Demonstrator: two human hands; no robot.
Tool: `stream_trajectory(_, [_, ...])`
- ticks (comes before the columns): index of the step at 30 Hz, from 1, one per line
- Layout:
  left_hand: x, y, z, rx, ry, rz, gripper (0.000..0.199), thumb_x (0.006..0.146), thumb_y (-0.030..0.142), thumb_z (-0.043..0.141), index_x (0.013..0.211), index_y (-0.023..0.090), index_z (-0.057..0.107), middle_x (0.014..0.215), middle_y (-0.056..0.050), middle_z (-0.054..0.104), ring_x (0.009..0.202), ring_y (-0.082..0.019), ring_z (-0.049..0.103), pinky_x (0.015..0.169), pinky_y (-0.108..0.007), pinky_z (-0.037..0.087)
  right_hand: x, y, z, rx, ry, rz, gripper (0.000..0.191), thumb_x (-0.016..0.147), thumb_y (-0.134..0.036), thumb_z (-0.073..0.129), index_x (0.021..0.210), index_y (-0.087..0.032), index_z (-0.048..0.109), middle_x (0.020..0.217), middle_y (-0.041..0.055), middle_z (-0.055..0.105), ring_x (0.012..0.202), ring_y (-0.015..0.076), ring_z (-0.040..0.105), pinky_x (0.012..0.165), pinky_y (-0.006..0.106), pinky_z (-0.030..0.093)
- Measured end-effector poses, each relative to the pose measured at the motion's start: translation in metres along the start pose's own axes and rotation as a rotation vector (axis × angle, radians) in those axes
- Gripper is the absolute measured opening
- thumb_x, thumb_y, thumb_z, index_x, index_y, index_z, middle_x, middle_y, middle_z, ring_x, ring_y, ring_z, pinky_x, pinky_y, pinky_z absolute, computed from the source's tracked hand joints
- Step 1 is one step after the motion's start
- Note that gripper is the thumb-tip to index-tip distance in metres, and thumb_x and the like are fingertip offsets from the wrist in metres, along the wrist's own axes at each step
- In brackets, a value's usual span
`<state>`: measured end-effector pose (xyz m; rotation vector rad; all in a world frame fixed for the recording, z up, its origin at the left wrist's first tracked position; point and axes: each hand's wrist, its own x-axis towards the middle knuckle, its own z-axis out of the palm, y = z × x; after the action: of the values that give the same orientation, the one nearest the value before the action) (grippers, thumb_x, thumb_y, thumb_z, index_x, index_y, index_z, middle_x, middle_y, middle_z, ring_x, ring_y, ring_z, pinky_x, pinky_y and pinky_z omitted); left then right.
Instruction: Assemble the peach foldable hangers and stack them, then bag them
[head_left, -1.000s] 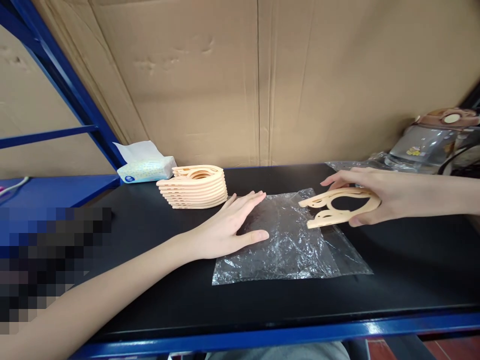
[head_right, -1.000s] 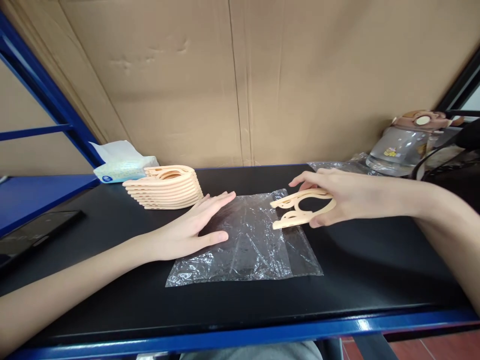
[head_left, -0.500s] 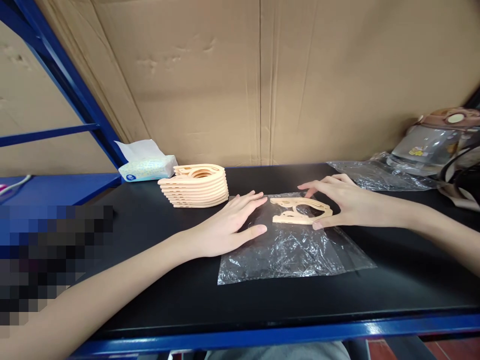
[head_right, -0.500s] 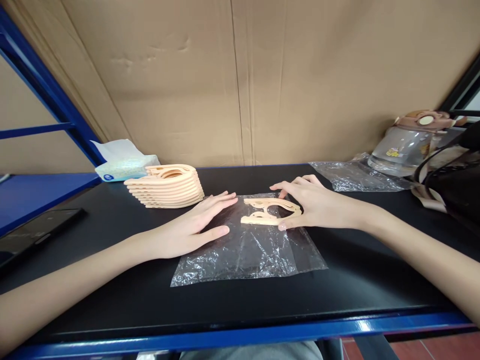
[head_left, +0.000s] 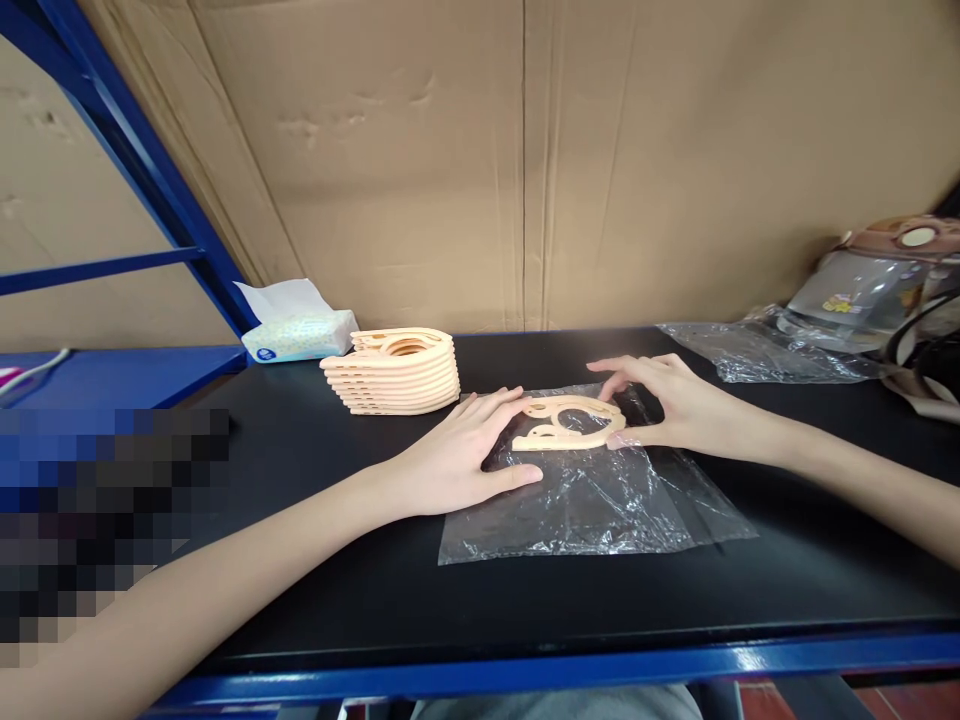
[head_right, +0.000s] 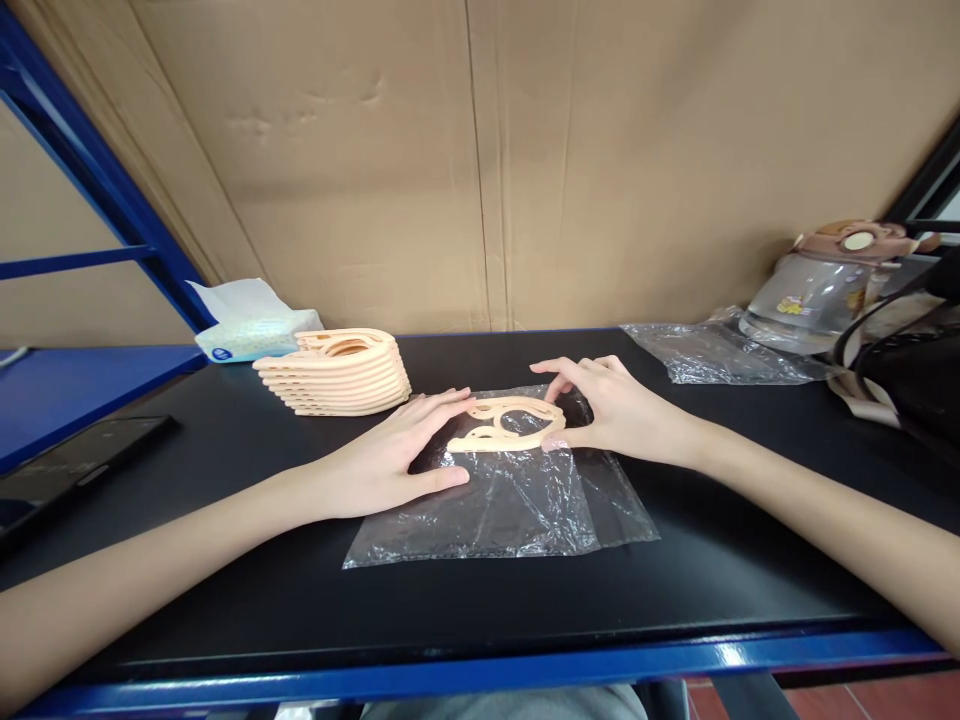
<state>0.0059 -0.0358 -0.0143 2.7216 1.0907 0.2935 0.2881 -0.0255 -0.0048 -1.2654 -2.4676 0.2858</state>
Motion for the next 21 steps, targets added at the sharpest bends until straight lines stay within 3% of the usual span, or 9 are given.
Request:
stream_trajectory(3, [0.0, 0.0, 0.0, 0.014, -0.01, 0.001, 0.072, 0.088, 0.06, 0.043, 0.144, 0.017, 0.026, 0.151, -0.013, 0.026, 0.139, -0.027, 0.024, 0.113, -0.049, 0.022, 0.0, -0.002, 0.0, -0.011, 0.012, 0.014, 0.067, 0.073, -0.057, 0.063, 0.129, -0.028, 0.042, 0.098, 0.0013, 0.068, 0.102, 0.0264, 0.056, 0.099, 0.048, 0.023])
stream_trajectory(7, [0.001, 0.0, 0.0, 0.018, -0.01, 0.007, 0.071, 0.088, 0.06, 0.043, 0.144, 0.02, 0.027, 0.152, -0.012, 0.025, 0.139, -0.027, 0.024, 0.113, -0.047, 0.022, 0.001, 0.001, 0.001, 0.109, -0.01, 0.015, 0.066, 0.074, -0.053, 0.065, 0.13, -0.03, 0.04, 0.095, -0.0009, 0.068, 0.095, 0.0226, 0.06, 0.1, 0.045, 0.025])
stream_trajectory(12, [0.002, 0.0, 0.001, 0.004, -0.004, 0.032, 0.068, 0.089, 0.059, 0.043, 0.145, 0.025, 0.025, 0.152, -0.009, 0.027, 0.139, -0.026, 0.024, 0.114, -0.049, 0.018, 0.002, -0.005, 0.013, 0.165, 0.085, 0.045, 0.065, 0.072, -0.051, 0.067, 0.128, -0.03, 0.041, 0.092, -0.0018, 0.07, 0.09, 0.0217, 0.061, 0.1, 0.044, 0.026])
stream_trajectory(16, [0.002, -0.001, 0.002, 0.011, 0.008, 0.053, 0.072, 0.088, 0.06, 0.043, 0.146, 0.022, 0.021, 0.151, -0.01, 0.027, 0.139, -0.026, 0.024, 0.114, -0.05, 0.016, 0.004, -0.008, 0.023, 0.127, 0.17, 0.045, 0.064, 0.073, -0.054, 0.065, 0.127, -0.03, 0.042, 0.091, -0.0008, 0.07, 0.089, 0.0226, 0.06, 0.097, 0.044, 0.029])
stream_trajectory(21, [0.004, 0.0, 0.002, 0.013, 0.01, 0.065, 0.068, 0.089, 0.059, 0.043, 0.144, 0.024, 0.025, 0.151, -0.01, 0.029, 0.139, -0.027, 0.025, 0.113, -0.052, 0.017, 0.005, -0.007, 0.026, 0.132, 0.192, 0.046, 0.062, 0.073, -0.056, 0.065, 0.126, -0.029, 0.044, 0.089, -0.001, 0.07, 0.085, 0.0218, 0.061, 0.092, 0.043, 0.034])
